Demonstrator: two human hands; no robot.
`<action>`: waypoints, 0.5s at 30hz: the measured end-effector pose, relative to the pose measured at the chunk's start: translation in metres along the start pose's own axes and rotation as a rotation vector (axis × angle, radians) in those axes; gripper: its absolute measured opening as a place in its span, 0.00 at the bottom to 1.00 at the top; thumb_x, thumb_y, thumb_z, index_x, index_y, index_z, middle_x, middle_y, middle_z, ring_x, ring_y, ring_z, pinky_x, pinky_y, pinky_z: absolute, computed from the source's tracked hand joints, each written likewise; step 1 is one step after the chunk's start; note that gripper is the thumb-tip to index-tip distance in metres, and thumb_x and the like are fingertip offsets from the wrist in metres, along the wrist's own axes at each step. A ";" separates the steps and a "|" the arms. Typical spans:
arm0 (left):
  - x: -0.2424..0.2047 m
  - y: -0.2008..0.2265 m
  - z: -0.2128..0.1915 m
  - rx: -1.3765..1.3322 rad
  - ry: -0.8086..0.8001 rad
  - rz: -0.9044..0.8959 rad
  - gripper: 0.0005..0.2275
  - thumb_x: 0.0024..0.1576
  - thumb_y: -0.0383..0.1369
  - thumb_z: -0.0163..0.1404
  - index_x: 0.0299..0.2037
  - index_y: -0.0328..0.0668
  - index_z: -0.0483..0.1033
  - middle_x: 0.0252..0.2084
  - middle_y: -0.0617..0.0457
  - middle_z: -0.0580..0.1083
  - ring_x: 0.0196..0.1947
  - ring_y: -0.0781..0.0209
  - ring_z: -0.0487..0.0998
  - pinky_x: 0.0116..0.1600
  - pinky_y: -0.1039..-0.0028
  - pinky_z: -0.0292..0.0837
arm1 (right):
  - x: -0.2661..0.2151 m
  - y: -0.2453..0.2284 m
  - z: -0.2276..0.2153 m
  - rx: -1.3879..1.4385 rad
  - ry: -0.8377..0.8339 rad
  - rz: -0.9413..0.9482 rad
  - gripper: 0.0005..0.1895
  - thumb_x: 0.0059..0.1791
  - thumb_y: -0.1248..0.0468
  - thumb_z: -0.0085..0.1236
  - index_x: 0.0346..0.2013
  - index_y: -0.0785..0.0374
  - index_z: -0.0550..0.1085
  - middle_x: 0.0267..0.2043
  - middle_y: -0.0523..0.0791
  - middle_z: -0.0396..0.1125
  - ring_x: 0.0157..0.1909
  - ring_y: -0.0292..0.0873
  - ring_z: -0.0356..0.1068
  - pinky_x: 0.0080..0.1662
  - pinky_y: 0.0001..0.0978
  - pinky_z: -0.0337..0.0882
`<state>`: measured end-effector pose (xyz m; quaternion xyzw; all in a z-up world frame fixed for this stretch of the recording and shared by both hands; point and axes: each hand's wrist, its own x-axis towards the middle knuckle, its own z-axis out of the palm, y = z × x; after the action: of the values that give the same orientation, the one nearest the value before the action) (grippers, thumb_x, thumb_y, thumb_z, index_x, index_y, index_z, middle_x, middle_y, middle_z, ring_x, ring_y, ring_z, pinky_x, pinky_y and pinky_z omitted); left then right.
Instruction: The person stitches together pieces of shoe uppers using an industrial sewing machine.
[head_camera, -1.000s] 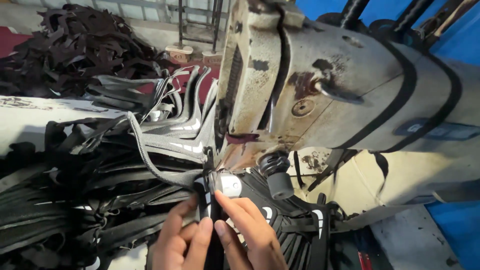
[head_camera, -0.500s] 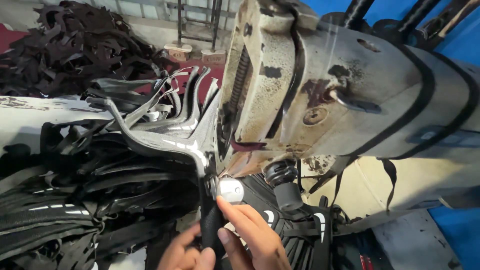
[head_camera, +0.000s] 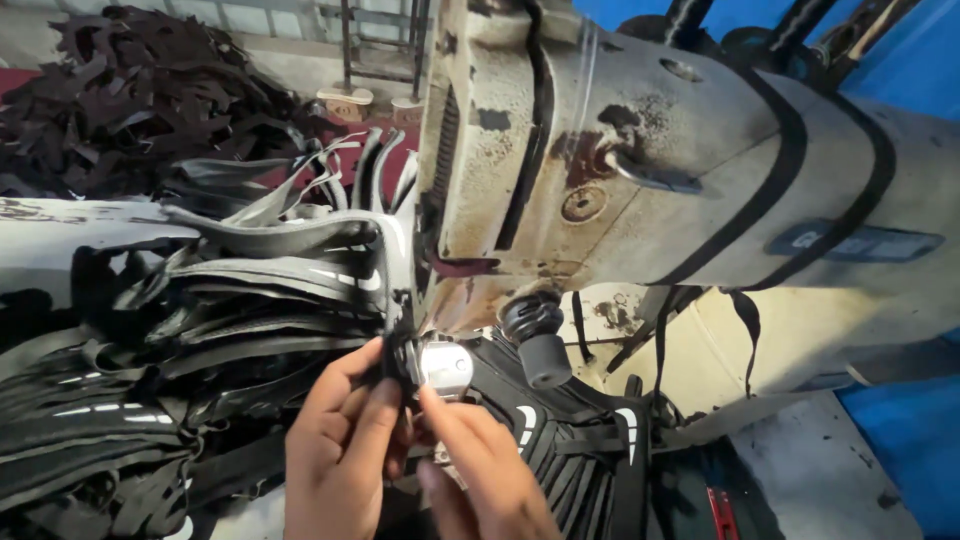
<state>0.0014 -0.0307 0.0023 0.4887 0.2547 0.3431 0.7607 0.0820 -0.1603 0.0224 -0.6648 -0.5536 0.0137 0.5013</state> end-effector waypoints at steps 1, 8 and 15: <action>0.002 -0.006 -0.001 -0.056 0.002 0.010 0.18 0.59 0.25 0.48 0.60 0.36 0.73 0.25 0.54 0.75 0.20 0.73 0.67 0.23 0.81 0.59 | -0.008 0.010 0.005 -0.018 -0.003 -0.069 0.29 0.47 0.76 0.58 0.64 0.73 0.67 0.52 0.54 0.70 0.53 0.44 0.73 0.55 0.32 0.73; -0.012 -0.182 -0.030 0.714 -0.107 0.140 0.10 0.56 0.39 0.65 0.45 0.52 0.84 0.31 0.54 0.80 0.32 0.64 0.83 0.39 0.73 0.82 | -0.066 0.144 -0.016 -0.051 -0.117 -0.317 0.22 0.47 0.70 0.61 0.57 0.69 0.73 0.47 0.52 0.76 0.50 0.46 0.77 0.55 0.31 0.75; -0.021 -0.092 0.027 0.796 -0.452 0.250 0.16 0.47 0.36 0.62 0.43 0.46 0.75 0.39 0.48 0.73 0.36 0.49 0.81 0.38 0.64 0.76 | 0.000 0.052 -0.078 -0.519 0.041 0.149 0.21 0.45 0.62 0.61 0.52 0.65 0.75 0.47 0.54 0.73 0.49 0.54 0.72 0.51 0.42 0.66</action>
<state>0.0326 -0.0884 -0.0703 0.8316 0.1335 0.1929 0.5034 0.1646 -0.2053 0.0253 -0.8100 -0.4779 -0.1055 0.3231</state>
